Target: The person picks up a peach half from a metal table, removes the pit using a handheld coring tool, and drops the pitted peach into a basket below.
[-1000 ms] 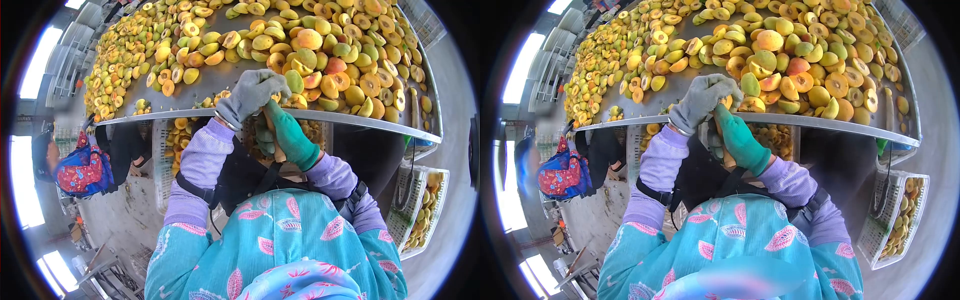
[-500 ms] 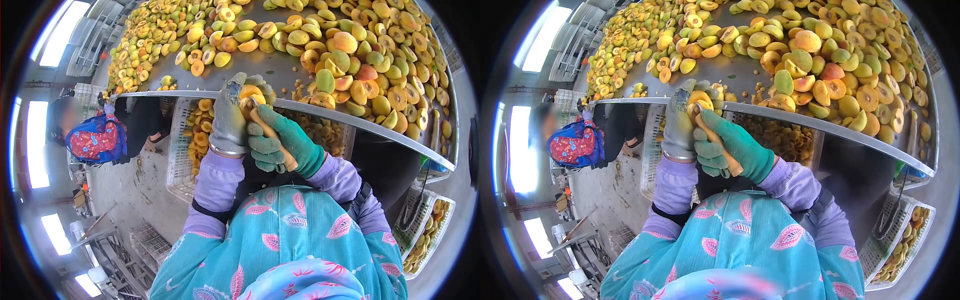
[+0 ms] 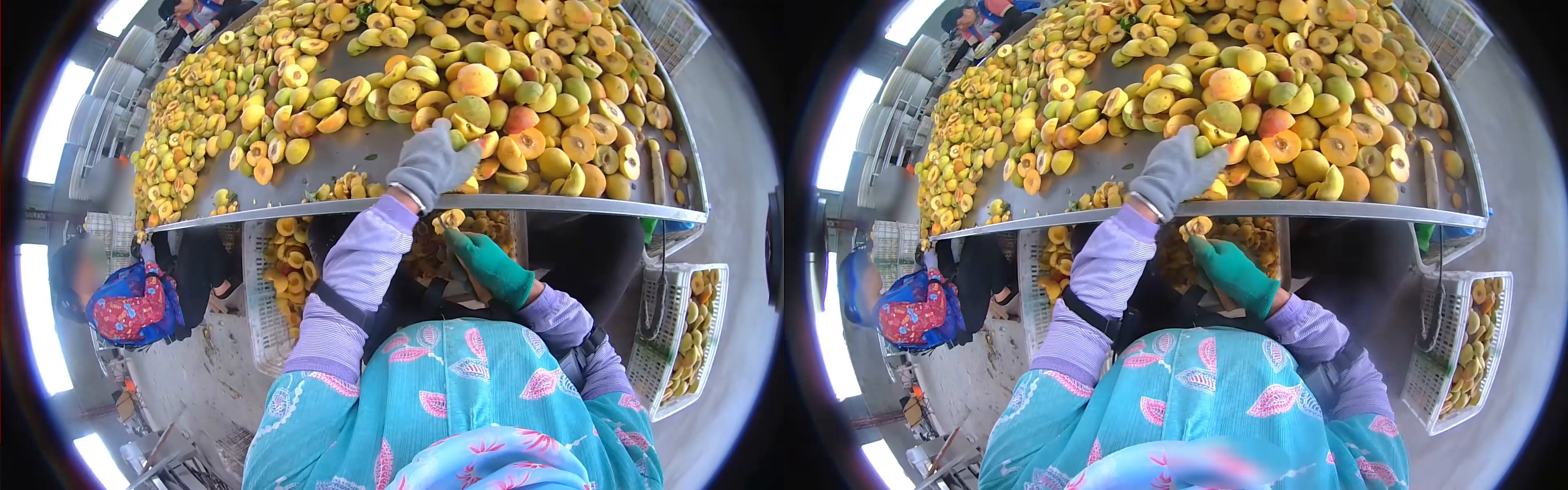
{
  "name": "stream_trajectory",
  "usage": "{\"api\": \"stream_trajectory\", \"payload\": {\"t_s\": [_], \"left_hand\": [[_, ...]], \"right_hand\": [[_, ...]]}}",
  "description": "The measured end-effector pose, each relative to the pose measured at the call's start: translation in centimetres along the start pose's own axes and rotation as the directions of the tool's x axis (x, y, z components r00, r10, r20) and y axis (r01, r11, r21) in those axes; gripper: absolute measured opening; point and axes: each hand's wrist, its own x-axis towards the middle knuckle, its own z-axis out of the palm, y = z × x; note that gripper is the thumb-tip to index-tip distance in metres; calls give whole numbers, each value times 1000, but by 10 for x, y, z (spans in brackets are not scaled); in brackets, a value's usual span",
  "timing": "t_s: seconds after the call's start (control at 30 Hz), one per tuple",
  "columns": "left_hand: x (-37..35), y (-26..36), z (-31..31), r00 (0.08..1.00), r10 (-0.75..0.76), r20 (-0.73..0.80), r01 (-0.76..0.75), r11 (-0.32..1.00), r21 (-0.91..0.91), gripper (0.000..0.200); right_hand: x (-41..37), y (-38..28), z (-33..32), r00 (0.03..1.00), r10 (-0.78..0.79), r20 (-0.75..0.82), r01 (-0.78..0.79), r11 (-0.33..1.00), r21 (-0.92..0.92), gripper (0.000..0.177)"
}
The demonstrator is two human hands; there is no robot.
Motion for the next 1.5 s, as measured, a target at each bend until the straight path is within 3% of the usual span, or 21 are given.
{"api": "stream_trajectory", "payload": {"t_s": [0.03, 0.07, 0.1, 0.13, 0.2, 0.23, 0.37, 0.47, 0.53, 0.57, 0.67, 0.7, 0.77, 0.87, 1.0, 1.07, 1.13, 1.23, 1.33, 1.43, 1.5], "left_hand": [[9, -6, -2, 996, 19, 82, -12, 996, -84, 44], [8, -22, -4, 993, 32, 117, 28, 878, -477, 43], [-1, -46, -8, 988, 45, 150, 91, 613, -785, 42], [-14, -58, -11, 983, 54, 176, 158, 242, -957, 41], [-42, -62, -12, 981, 125, -148, -192, 527, -828, 33], [-48, -64, -14, 961, 166, -221, -276, 612, -741, 30], [-63, -73, -9, 940, 216, -264, -326, 797, -509, 25], [-65, -59, -13, 854, 406, -325, -451, 890, -73, 26], [-58, -69, 1, 884, 308, -350, -417, 858, -298, 33], [-60, -72, 1, 850, 373, -371, -451, 880, -149, 33], [-69, -62, -6, 878, 219, -426, -383, 855, -350, 23], [-71, -53, -5, 936, 2, -352, -259, 682, -684, 22], [-73, -46, -5, 972, -172, -162, -102, 311, -945, 22], [-73, -43, -5, 979, -157, -130, -99, 190, -977, 22], [-68, -43, 3, 942, -100, -319, -260, 382, -887, 21], [-66, -38, 6, 933, -120, -338, -274, 368, -889, 23], [-64, -21, -3, 950, -194, -243, -199, 221, -955, 26], [-46, -31, -5, 968, -226, 110, 186, 349, -918, 30], [-44, -22, -8, 969, -240, 57, 138, 335, -932, 35], [-39, -23, -12, 997, -64, 52, 73, 400, -914, 36], [-31, -27, -15, 993, 118, -9, -75, 569, -819, 35]], "right_hand": [[-1, 0, -4, 990, -133, -46, 129, 988, -81, 45], [-1, 3, -5, 962, -262, -80, 247, 956, -161, 44], [-1, 8, -5, 919, -381, -97, 350, 905, -240, 44], [-3, -2, -5, 982, -186, -41, 181, 979, -91, 44], [-6, -27, -8, 965, 200, 170, -225, 965, 138, 47], [-5, -21, -8, 959, 137, 248, -214, 924, 316, 46], [-3, -17, 10, 994, -18, 108, -6, 976, 217, 42], [5, -17, 26, 952, -298, -68, 298, 954, -1, 40], [29, -8, 30, 848, -495, -189, 463, 866, -190, 37], [33, -10, 33, 806, -546, -228, 486, 831, -270, 35], [39, -7, 35, 824, -537, -182, 461, 822, -336, 37], [39, -7, 37, 800, -568, -193, 491, 805, -333, 36], [40, -7, 41, 745, -628, -225, 549, 768, -329, 35], [49, -1, 38, 734, -658, -166, 560, 726, -399, 37], [46, -9, 44, 829, -544, -130, 531, 838, -125, 39], [47, -12, 45, 883, -456, -111, 460, 888, 4, 40], [36, -22, 47, 880, -450, -150, 450, 892, -32, 40], [42, -16, 47, 911, -368, -188, 390, 916, 92, 41], [35, -27, 48, 959, -249, -136, 277, 926, 255, 44], [33, -31, 47, 965, -220, -142, 247, 945, 213, 47], [30, -36, 43, 966, -210, -154, 238, 952, 195, 47]]}}
